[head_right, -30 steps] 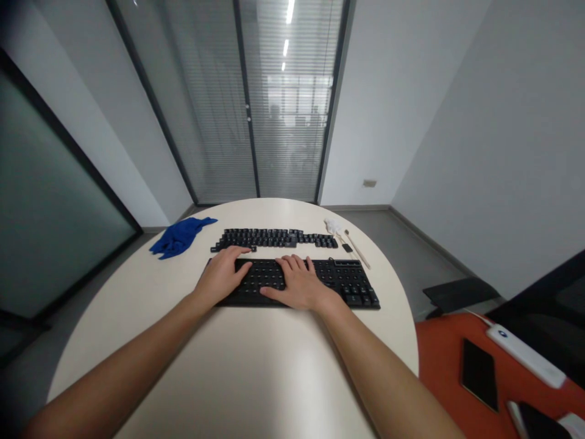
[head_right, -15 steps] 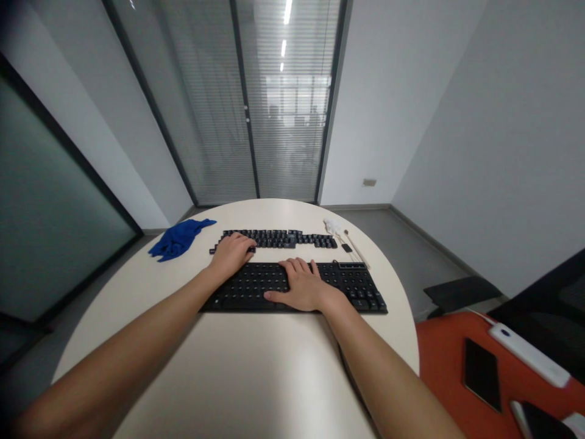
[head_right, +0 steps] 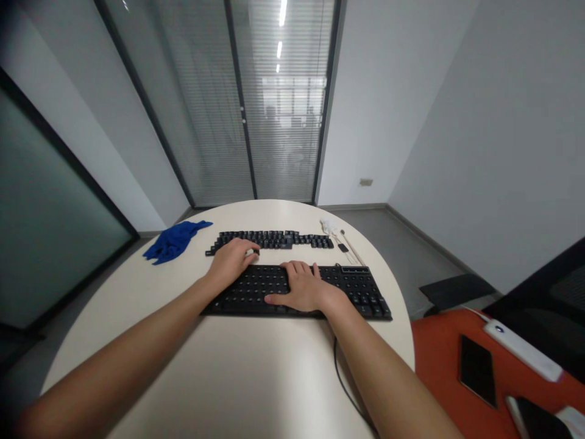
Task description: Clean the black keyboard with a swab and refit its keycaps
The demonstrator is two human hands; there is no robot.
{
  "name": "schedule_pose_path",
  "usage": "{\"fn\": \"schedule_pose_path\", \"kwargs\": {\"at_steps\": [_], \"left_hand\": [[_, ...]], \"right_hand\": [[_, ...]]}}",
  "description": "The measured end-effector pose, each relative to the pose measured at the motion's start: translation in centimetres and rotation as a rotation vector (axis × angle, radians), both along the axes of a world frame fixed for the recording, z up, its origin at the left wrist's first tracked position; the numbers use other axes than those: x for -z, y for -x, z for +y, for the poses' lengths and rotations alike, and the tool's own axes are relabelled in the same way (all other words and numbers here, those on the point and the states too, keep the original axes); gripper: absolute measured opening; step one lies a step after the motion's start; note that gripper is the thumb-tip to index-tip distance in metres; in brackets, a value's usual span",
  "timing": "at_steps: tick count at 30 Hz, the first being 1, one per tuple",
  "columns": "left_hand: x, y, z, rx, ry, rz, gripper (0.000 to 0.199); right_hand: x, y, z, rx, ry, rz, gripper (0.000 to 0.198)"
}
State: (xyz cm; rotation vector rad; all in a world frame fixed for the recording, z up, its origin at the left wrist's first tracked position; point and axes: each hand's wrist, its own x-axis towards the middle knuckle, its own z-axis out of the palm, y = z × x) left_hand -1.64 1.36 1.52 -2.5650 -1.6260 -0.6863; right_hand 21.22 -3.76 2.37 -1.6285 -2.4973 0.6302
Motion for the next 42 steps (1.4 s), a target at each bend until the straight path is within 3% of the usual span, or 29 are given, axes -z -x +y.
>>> {"fn": "schedule_pose_path", "kwargs": {"at_steps": [9,14,19,22,25,30,34,42], "left_hand": [[0.1,1.1,-4.8,0.122,0.206,-0.407,0.022],[0.7,2.4,-6.3,0.187,0.283,-0.446,0.028],[0.7,3.3,-6.9,0.227,0.327,-0.455,0.028],[0.8,3.5,-6.8,0.247,0.342,-0.439,0.028],[1.1,3.7,-6.6,0.256,0.342,-0.434,0.028],[1.3,3.8,-6.7,0.253,0.347,-0.445,0.027],[1.1,3.9,-6.6,0.267,0.362,-0.439,0.024],[0.6,4.6,-6.4,0.336,0.408,-0.386,0.014]], "right_hand": [[0.0,-0.1,0.3,-0.021,0.031,-0.002,0.092],[0.6,0.0,0.5,-0.027,-0.008,0.012,0.095],[0.0,-0.4,1.6,-0.031,-0.170,0.090,0.054],[-0.3,-1.7,2.8,0.181,-0.356,0.011,0.046],[0.3,-3.7,3.9,0.445,-0.451,-0.156,0.058],[2.1,-6.8,5.2,0.699,-0.232,-0.310,0.083],[3.0,-7.7,6.0,0.685,-0.119,-0.286,0.089],[3.3,-7.4,6.8,0.663,-0.133,-0.271,0.095]]}}
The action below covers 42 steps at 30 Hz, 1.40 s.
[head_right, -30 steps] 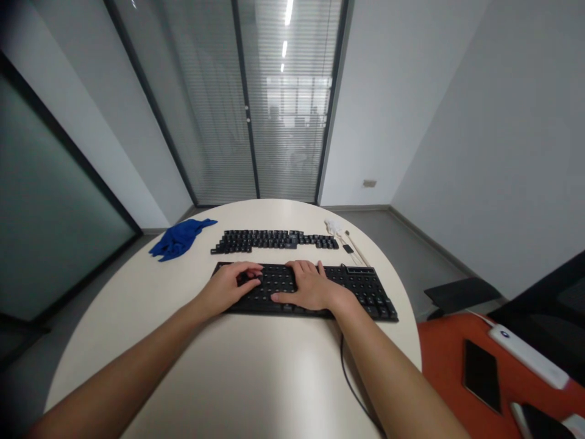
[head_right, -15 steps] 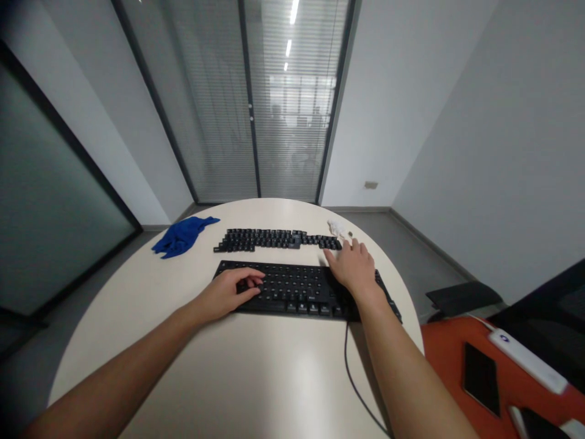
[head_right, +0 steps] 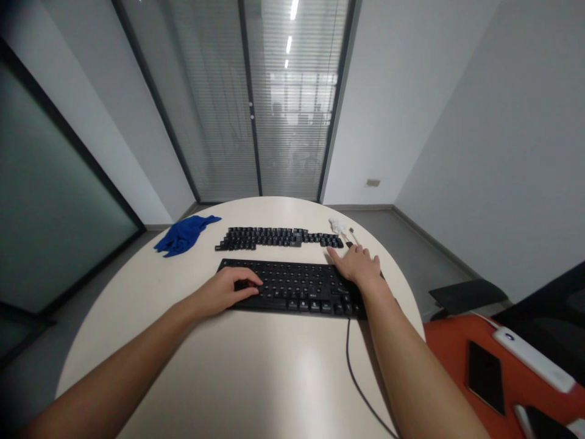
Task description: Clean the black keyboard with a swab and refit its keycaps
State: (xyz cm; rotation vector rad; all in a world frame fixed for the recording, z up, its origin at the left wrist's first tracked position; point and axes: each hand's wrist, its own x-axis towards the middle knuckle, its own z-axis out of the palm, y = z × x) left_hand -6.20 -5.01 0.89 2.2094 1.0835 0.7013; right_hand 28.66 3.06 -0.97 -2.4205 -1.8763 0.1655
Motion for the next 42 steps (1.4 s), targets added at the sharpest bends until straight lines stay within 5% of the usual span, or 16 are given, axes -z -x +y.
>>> {"fn": "schedule_pose_path", "kwargs": {"at_steps": [13,19,26,42], "left_hand": [[0.1,-1.5,-0.8,-0.102,-0.028,0.056,0.014],[0.2,-2.2,-1.2,-0.108,-0.063,0.056,0.011],[0.4,-2.7,-1.3,-0.045,-0.134,0.062,0.010],[0.5,-3.8,-1.9,-0.161,-0.103,0.124,0.011]], "right_hand": [[-0.6,1.8,-1.0,-0.114,-0.182,0.062,0.076],[-1.3,5.4,-2.9,-0.539,-0.291,0.216,0.060],[-1.9,8.3,-5.0,-0.907,-0.214,0.372,0.053],[-1.4,8.4,-5.2,-0.979,-0.107,0.430,0.048]]}}
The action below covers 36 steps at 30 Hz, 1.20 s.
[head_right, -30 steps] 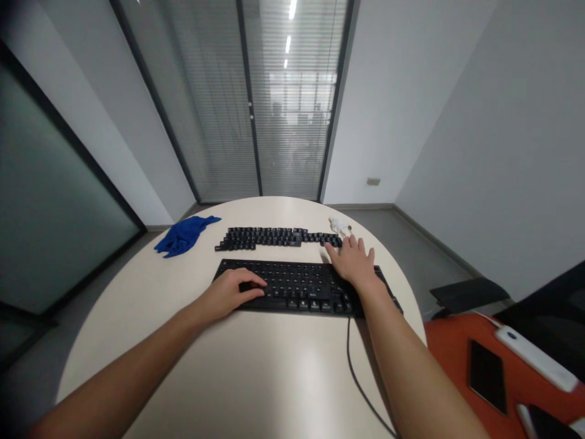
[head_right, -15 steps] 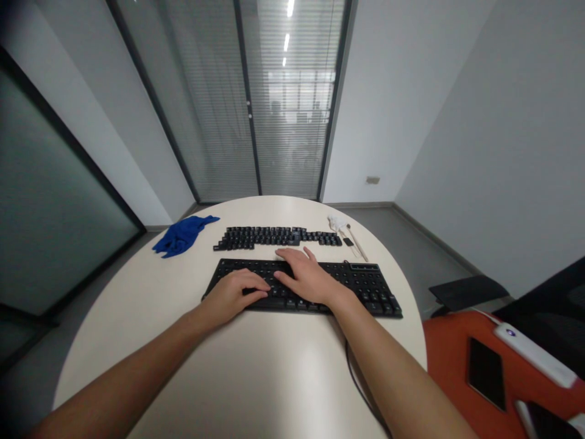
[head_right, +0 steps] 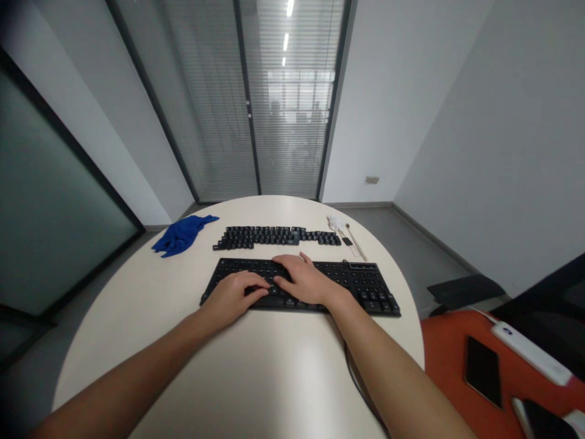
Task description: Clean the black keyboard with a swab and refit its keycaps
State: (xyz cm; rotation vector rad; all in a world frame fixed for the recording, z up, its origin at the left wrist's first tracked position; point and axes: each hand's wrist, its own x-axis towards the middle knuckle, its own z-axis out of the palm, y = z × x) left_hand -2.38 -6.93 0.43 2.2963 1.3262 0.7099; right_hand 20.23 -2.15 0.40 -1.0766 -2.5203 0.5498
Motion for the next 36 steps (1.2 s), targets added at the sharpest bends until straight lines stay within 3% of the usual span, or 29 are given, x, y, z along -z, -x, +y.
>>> {"fn": "schedule_pose_path", "kwargs": {"at_steps": [7,13,18,36], "left_hand": [[0.10,0.25,0.28,-0.049,0.107,-0.105,0.014],[-0.20,0.06,0.04,0.036,0.015,-0.040,0.012],[-0.24,0.02,-0.05,0.024,-0.016,0.003,0.012],[-0.22,0.41,-0.01,0.071,-0.026,-0.006,0.017]], "right_hand": [[0.10,-0.05,0.00,0.000,0.002,-0.009,0.047],[0.17,-0.02,0.01,0.001,-0.008,0.001,0.048],[0.18,-0.01,0.02,0.002,-0.012,0.000,0.048],[0.28,0.07,-0.06,0.010,-0.009,-0.007,0.050]]}}
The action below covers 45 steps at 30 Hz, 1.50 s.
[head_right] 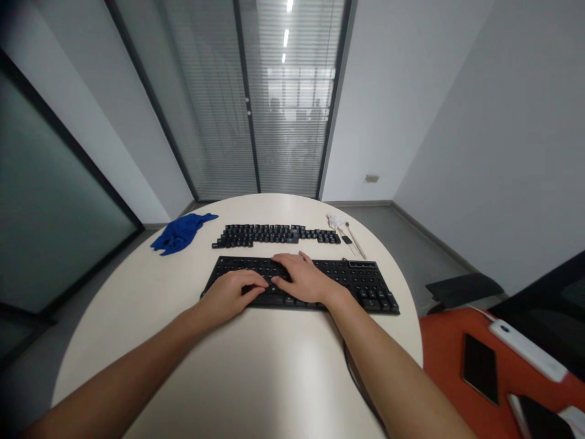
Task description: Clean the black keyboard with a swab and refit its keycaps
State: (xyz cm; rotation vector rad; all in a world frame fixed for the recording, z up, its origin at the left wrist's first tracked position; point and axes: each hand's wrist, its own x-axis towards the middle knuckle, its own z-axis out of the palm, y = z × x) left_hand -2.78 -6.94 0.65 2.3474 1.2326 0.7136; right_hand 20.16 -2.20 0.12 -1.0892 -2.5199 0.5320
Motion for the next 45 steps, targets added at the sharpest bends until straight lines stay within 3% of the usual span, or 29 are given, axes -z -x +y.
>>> {"fn": "schedule_pose_path", "kwargs": {"at_steps": [6,14,19,28,36,45], "left_hand": [[0.4,0.0,0.2,-0.099,0.076,-0.082,0.016],[1.1,-0.4,0.4,-0.180,0.050,-0.093,0.014],[1.6,-0.5,0.6,-0.221,-0.027,-0.106,0.012],[2.1,-0.6,0.7,-0.284,-0.122,-0.023,0.030],[2.2,-0.5,0.9,-0.317,-0.016,0.086,0.047],[1.8,-0.7,0.8,-0.326,0.054,0.143,0.050]], "right_hand": [[-0.2,0.3,-0.2,0.002,-0.029,-0.012,0.058],[-0.4,0.5,-0.5,0.016,-0.019,-0.021,0.067],[-0.3,0.6,-0.4,0.022,-0.020,-0.034,0.071],[-0.4,0.7,-0.5,0.044,0.007,-0.041,0.072],[-0.4,0.7,-0.4,0.051,0.040,-0.028,0.076],[-0.7,0.9,-0.6,0.070,0.077,-0.030,0.074]]}}
